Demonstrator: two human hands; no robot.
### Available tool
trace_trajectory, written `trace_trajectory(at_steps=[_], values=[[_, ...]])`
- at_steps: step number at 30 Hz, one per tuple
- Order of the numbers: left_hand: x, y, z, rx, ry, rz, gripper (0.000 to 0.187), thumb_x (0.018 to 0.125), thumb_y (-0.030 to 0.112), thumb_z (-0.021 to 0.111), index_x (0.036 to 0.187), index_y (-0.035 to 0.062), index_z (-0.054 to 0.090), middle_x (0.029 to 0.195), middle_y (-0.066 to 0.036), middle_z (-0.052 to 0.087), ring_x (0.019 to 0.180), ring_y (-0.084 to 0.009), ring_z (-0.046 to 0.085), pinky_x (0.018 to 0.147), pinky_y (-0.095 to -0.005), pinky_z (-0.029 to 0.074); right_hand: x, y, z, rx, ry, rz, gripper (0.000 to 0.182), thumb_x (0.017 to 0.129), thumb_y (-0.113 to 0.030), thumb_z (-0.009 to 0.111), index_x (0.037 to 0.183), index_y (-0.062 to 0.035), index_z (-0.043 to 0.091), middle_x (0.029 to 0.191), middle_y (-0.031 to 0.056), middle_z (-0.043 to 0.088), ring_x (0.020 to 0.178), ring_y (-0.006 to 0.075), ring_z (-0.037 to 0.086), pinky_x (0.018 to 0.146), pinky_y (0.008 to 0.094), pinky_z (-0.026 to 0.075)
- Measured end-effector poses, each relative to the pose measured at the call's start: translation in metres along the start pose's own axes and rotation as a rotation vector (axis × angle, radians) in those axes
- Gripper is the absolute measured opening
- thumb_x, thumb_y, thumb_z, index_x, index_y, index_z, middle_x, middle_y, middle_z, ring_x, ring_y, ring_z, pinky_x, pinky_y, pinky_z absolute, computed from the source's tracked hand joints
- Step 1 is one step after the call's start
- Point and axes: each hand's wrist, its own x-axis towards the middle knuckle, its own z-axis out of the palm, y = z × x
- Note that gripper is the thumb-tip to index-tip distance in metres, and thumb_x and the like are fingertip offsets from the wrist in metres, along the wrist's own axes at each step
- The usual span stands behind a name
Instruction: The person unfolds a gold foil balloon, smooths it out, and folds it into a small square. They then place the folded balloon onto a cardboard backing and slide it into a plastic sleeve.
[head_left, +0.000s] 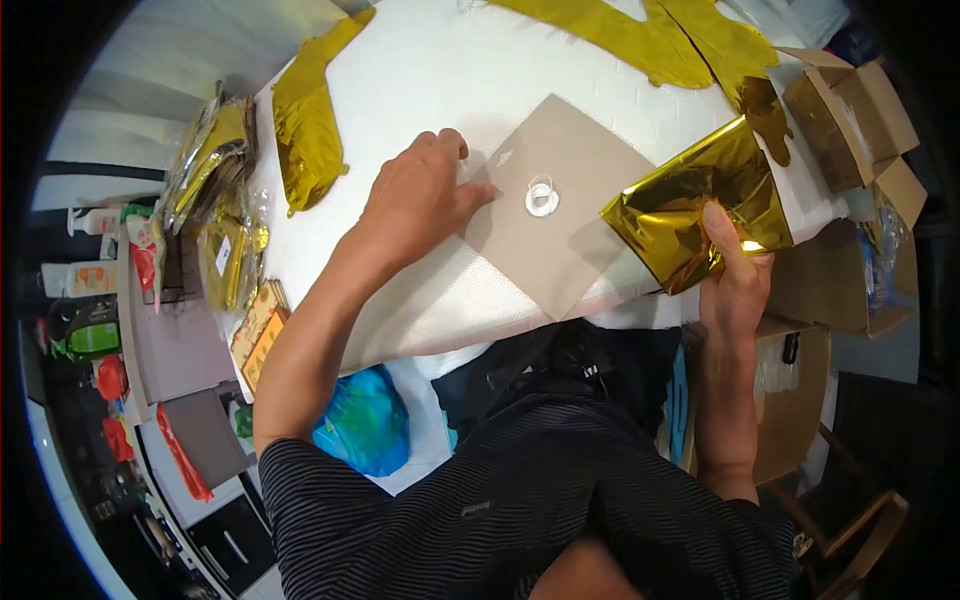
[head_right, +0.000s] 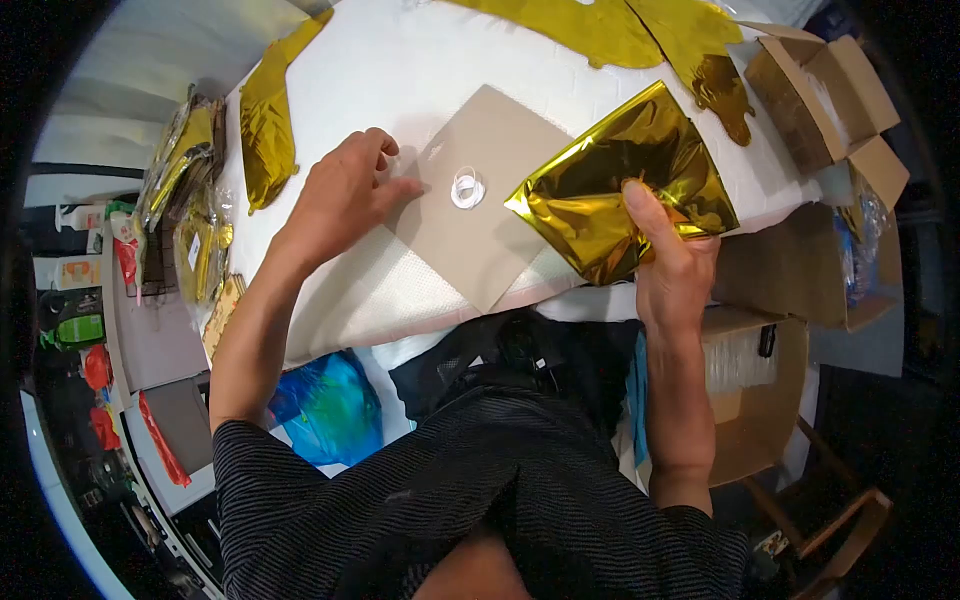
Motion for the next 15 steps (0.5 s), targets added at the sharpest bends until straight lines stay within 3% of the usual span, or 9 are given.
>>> trace_trajectory(at_steps=[7, 9, 11, 15], values=[[0.005, 0.012, 0.005, -0.050, -0.029, 0.022, 0.061, 0.078, 0.038, 0.087, 0.113, -0.0046, 0.059, 0.108, -0.026, 0.067, 0.102, -0.0401, 0.068, 0.090, -0.0450, 0.054, -0.022, -0.011, 0.026, -0.141, -0.105, 0.127, 0.043, 0.091, -0.004, 0.074, 0.132, 0.0004, 0.062, 0.121, 0.0069, 0.069, 0.107, 0.0151, 0.067, 0.097, 0.0309, 0.052], [0.008, 0.014, 0.008, -0.041, -0.052, 0.011, 0.063, 0.078, 0.038, 0.087, 0.113, -0.0050, 0.058, 0.109, -0.026, 0.066, 0.103, -0.0402, 0.068, 0.090, -0.0453, 0.054, -0.020, -0.015, 0.038, -0.304, -0.188, 0.231, 0.039, 0.090, -0.006, 0.076, 0.127, 0.0012, 0.065, 0.116, 0.0057, 0.070, 0.101, 0.0131, 0.067, 0.093, 0.0289, 0.052], [0.006, 0.012, 0.014, -0.030, 0.001, 0.014, 0.066, 0.076, 0.035, 0.090, 0.119, -0.0037, 0.058, 0.105, -0.020, 0.067, 0.094, -0.0331, 0.068, 0.085, -0.0419, 0.054, -0.018, -0.021, 0.055, -0.354, -0.202, 0.263, 0.032, 0.090, -0.008, 0.077, 0.119, 0.0022, 0.069, 0.107, 0.0045, 0.072, 0.094, 0.0111, 0.066, 0.086, 0.0275, 0.053], [0.000, 0.014, 0.019, -0.055, 0.027, -0.004, 0.065, 0.077, 0.033, 0.089, 0.121, -0.0040, 0.057, 0.107, -0.022, 0.068, 0.099, -0.0351, 0.068, 0.088, -0.0433, 0.054, -0.004, -0.007, 0.066, -0.405, -0.313, 0.262, 0.026, 0.090, -0.011, 0.078, 0.111, 0.0028, 0.072, 0.098, 0.0035, 0.074, 0.085, 0.0095, 0.067, 0.078, 0.0262, 0.054]])
